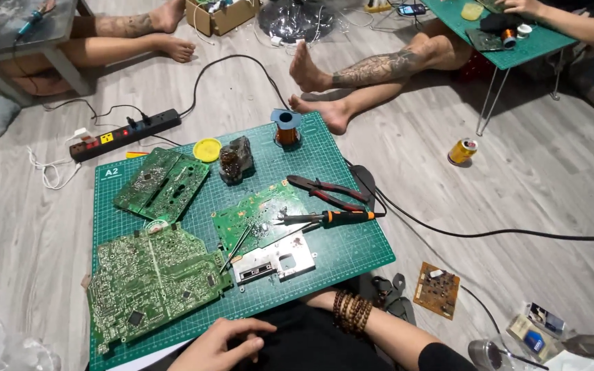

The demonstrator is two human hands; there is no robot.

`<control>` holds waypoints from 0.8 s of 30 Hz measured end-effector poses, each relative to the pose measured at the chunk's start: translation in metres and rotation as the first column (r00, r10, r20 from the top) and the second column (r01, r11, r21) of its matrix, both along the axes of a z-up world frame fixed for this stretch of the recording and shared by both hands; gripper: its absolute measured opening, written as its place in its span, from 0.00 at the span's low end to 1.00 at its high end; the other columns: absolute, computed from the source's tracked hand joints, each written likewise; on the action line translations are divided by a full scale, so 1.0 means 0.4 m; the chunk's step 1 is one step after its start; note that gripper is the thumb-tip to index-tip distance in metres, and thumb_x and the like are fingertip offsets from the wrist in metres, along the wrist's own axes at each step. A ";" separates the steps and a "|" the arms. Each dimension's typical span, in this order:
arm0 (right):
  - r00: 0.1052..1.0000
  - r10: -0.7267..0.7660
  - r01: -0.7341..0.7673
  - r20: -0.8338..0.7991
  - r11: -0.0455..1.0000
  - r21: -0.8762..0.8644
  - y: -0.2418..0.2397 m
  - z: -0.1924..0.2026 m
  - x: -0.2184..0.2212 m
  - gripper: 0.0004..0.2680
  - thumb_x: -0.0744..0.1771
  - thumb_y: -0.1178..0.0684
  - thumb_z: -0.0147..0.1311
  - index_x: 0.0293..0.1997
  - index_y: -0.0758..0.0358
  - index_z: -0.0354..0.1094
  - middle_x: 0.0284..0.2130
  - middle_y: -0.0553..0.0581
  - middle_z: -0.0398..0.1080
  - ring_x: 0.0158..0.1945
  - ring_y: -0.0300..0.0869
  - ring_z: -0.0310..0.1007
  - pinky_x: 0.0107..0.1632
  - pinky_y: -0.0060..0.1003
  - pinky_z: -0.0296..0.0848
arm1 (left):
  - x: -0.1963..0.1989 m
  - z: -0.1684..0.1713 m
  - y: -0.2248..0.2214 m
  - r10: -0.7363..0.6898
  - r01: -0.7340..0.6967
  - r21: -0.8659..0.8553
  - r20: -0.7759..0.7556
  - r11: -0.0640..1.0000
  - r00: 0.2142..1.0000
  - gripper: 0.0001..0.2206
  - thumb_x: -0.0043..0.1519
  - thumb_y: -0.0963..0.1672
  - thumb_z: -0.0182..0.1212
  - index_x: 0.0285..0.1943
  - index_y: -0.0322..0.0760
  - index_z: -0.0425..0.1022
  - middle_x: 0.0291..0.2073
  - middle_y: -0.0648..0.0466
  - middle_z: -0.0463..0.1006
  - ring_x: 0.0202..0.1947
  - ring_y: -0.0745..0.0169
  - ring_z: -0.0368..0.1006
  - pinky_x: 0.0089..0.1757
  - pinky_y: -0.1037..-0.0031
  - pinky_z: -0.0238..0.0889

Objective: Soldering electronic components onto circuit boards using a soldering iron and solder wire on a cutting mat.

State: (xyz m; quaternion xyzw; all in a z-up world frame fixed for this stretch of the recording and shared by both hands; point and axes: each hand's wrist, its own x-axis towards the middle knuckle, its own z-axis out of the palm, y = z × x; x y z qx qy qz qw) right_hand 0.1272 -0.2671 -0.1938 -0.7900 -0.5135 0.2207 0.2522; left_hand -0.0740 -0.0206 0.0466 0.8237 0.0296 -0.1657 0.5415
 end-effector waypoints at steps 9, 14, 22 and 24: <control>0.991 0.102 -0.102 -0.085 0.995 -0.004 0.006 0.284 -0.060 0.11 0.67 0.51 0.45 0.50 0.65 0.66 0.40 0.63 0.74 0.40 0.56 0.73 0.43 0.47 0.70 | -0.018 0.003 -0.014 -0.005 -0.003 -0.095 -0.083 0.995 0.997 0.16 0.57 0.44 0.62 0.54 0.39 0.82 0.31 0.59 0.83 0.29 0.75 0.73 0.33 0.84 0.63; 0.982 0.151 -0.151 -0.112 0.989 0.013 -0.013 0.460 -0.055 0.11 0.67 0.51 0.45 0.50 0.65 0.66 0.40 0.63 0.74 0.40 0.56 0.73 0.43 0.47 0.70 | -0.024 -0.018 -0.017 -0.174 0.142 -0.317 -0.074 0.938 0.982 0.18 0.60 0.44 0.63 0.59 0.35 0.76 0.42 0.52 0.82 0.40 0.69 0.78 0.42 0.82 0.70; 0.852 0.331 -0.113 -0.405 0.872 0.477 0.009 0.747 -0.091 0.06 0.65 0.60 0.53 0.39 0.70 0.76 0.28 0.56 0.80 0.23 0.38 0.73 0.26 0.29 0.68 | -0.017 -0.058 -0.064 0.626 -0.513 -0.359 0.445 0.780 0.640 0.06 0.51 0.35 0.64 0.22 0.25 0.83 0.12 0.54 0.76 0.12 0.70 0.62 0.19 0.80 0.55; 0.897 0.229 0.028 -0.377 0.823 0.567 0.043 0.696 -0.084 0.05 0.63 0.60 0.56 0.36 0.70 0.77 0.24 0.54 0.78 0.20 0.37 0.69 0.24 0.28 0.66 | 0.020 -0.059 -0.073 0.659 -0.491 -0.442 0.441 0.750 0.609 0.07 0.57 0.37 0.59 0.26 0.25 0.78 0.16 0.52 0.75 0.15 0.67 0.66 0.22 0.78 0.60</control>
